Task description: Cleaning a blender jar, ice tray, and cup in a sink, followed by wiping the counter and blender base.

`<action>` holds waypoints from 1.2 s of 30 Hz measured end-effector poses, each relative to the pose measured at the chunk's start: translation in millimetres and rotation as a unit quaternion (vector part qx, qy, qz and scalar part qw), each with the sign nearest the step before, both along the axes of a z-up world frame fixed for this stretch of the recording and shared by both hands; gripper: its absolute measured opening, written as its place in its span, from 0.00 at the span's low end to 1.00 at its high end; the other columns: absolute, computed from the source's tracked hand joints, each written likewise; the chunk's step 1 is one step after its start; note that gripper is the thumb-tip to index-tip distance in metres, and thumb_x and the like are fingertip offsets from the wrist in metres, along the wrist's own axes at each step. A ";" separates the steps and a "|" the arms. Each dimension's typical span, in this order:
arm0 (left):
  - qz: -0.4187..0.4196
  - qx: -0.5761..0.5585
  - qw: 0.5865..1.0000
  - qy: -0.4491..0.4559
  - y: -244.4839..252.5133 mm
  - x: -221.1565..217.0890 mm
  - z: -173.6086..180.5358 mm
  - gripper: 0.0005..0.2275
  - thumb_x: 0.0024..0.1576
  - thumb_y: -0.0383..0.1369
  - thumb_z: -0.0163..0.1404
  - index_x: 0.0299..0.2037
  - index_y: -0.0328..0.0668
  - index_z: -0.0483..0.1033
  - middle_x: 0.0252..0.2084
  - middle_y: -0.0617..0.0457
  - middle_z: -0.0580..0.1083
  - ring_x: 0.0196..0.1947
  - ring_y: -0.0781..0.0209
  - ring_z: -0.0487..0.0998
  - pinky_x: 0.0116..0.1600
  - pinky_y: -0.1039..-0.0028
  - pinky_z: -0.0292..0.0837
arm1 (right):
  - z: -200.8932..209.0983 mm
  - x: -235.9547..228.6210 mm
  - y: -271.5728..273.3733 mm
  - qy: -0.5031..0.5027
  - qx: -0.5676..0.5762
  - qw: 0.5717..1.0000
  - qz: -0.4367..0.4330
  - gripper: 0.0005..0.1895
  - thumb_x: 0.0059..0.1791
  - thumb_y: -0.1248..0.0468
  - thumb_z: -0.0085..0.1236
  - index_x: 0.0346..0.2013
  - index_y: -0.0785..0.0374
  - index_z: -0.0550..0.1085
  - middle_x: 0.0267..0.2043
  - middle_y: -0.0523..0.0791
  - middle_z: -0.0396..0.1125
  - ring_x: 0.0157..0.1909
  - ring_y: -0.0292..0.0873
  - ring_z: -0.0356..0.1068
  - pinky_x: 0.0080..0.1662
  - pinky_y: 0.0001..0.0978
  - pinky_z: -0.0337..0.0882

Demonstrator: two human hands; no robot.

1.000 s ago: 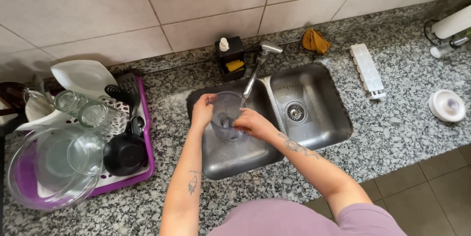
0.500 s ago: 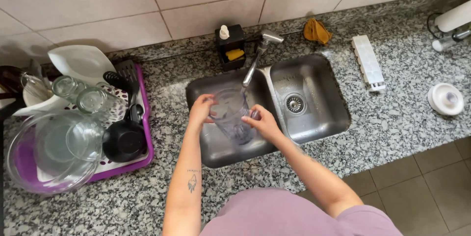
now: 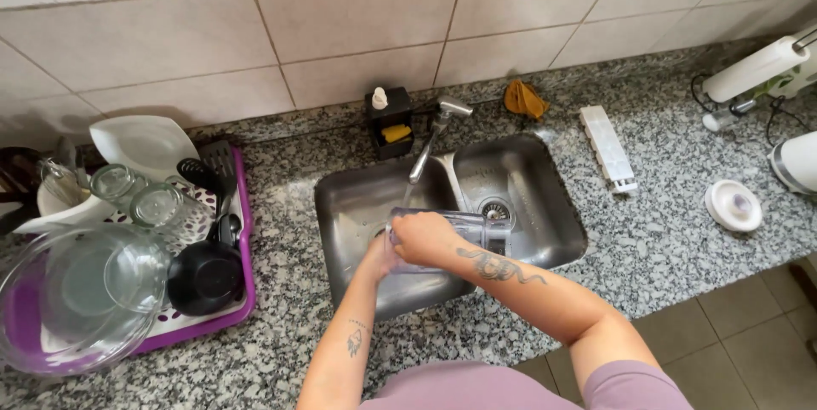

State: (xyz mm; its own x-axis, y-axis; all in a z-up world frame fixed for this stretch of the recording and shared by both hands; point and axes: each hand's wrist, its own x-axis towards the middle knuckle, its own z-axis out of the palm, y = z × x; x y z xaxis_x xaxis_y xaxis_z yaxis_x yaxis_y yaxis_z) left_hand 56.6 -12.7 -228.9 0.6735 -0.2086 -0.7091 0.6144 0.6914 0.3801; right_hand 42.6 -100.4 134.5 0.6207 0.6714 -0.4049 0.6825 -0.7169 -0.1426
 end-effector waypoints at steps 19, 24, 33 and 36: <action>-0.004 0.416 0.902 -0.114 87.4 -0.6 194.0 0.19 0.55 0.45 0.50 0.52 0.44 0.72 0.54 0.43 0.69 0.58 0.45 0.66 0.58 0.59 0.62 | 0.8 21.4 0.6 0.133 0.228 0.939 -0.220 0.24 0.44 0.49 0.52 0.36 0.71 0.70 0.34 0.60 0.69 0.40 0.65 0.69 0.43 0.53 0.69; -0.321 0.585 0.714 -0.211 42.9 2.8 292.2 0.30 0.58 0.58 0.24 0.38 0.50 0.79 0.44 0.47 0.75 0.53 0.47 0.70 0.57 0.59 0.63 | -127.5 56.4 -32.4 0.122 0.382 0.829 -0.390 0.20 0.37 0.54 0.63 0.34 0.65 0.72 0.26 0.53 0.67 0.26 0.48 0.70 0.34 0.38 0.69; -0.316 0.705 0.523 -0.360 -5.4 39.2 244.2 0.16 0.57 0.49 0.40 0.33 0.47 0.72 0.31 0.48 0.74 0.36 0.44 0.78 0.41 0.56 0.73 | -105.0 27.8 -49.0 0.105 0.403 0.774 -0.477 0.14 0.35 0.58 0.66 0.28 0.59 0.73 0.23 0.47 0.67 0.29 0.40 0.68 0.35 0.30 0.68; -0.319 0.678 0.527 -0.402 11.8 22.1 274.4 0.16 0.56 0.50 0.41 0.31 0.48 0.72 0.30 0.47 0.75 0.37 0.43 0.77 0.41 0.55 0.72 | -121.6 33.8 -63.9 0.109 0.437 0.746 -0.490 0.10 0.35 0.63 0.63 0.29 0.59 0.73 0.20 0.44 0.65 0.24 0.37 0.66 0.30 0.27 0.66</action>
